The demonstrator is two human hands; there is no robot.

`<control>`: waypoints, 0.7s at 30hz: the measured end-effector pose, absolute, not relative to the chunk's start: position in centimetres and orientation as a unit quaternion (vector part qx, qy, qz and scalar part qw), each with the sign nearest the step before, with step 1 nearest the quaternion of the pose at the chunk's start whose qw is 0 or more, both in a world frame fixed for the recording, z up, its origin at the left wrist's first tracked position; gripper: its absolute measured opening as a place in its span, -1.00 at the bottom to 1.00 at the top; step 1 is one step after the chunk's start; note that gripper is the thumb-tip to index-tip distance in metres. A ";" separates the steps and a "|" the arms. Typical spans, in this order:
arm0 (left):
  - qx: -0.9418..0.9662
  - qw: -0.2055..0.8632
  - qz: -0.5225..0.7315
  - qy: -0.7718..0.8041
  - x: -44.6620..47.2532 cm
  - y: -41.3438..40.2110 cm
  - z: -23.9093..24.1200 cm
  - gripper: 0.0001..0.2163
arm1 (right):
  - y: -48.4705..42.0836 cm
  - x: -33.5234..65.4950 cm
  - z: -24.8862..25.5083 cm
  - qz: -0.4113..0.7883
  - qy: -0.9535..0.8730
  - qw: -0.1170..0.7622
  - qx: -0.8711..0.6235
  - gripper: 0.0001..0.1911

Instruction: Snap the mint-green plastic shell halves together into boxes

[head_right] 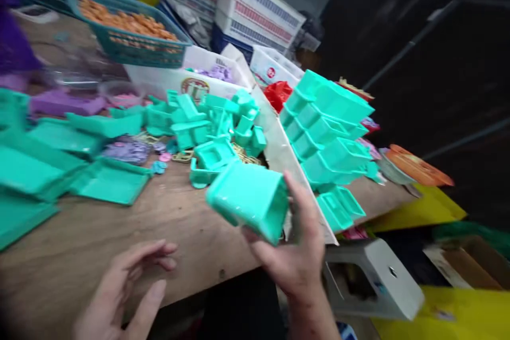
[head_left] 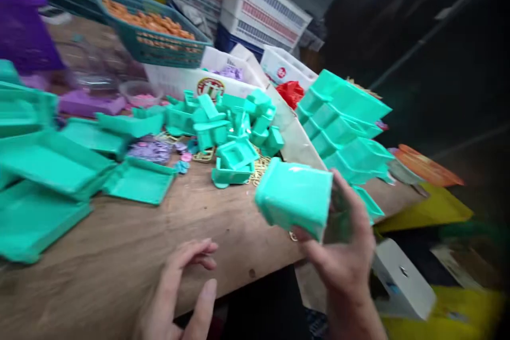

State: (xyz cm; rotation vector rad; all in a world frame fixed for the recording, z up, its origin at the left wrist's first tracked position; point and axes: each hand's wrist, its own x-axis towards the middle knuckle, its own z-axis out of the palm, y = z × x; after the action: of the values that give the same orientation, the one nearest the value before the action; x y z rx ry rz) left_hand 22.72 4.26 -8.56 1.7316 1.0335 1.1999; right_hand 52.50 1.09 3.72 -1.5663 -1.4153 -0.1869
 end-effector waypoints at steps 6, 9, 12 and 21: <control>0.676 0.388 0.470 0.414 19.8 4.1 -6.8 -0.70 | 0.0 52.7 8.3 -0.171 -0.523 0.512 -0.660 0.11; 0.683 0.387 0.483 0.389 19.6 4.0 -5.2 -0.70 | -0.4 52.7 7.7 -0.154 -0.534 0.440 -0.705 0.11; 0.710 0.369 0.488 0.348 19.2 4.2 -3.5 -0.71 | 0.5 54.7 4.5 -0.094 -0.605 0.318 -0.724 -0.01; 0.696 0.156 0.503 0.488 11.2 6.4 -2.3 -0.82 | 2.7 54.8 2.4 -0.094 -0.674 0.252 -0.688 -0.37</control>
State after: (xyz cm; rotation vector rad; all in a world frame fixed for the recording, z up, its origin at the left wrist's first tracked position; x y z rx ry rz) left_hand 11.21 6.42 -2.29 1.9934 1.3976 1.4413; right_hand 54.84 2.71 2.41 -1.8711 -1.8342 -0.2564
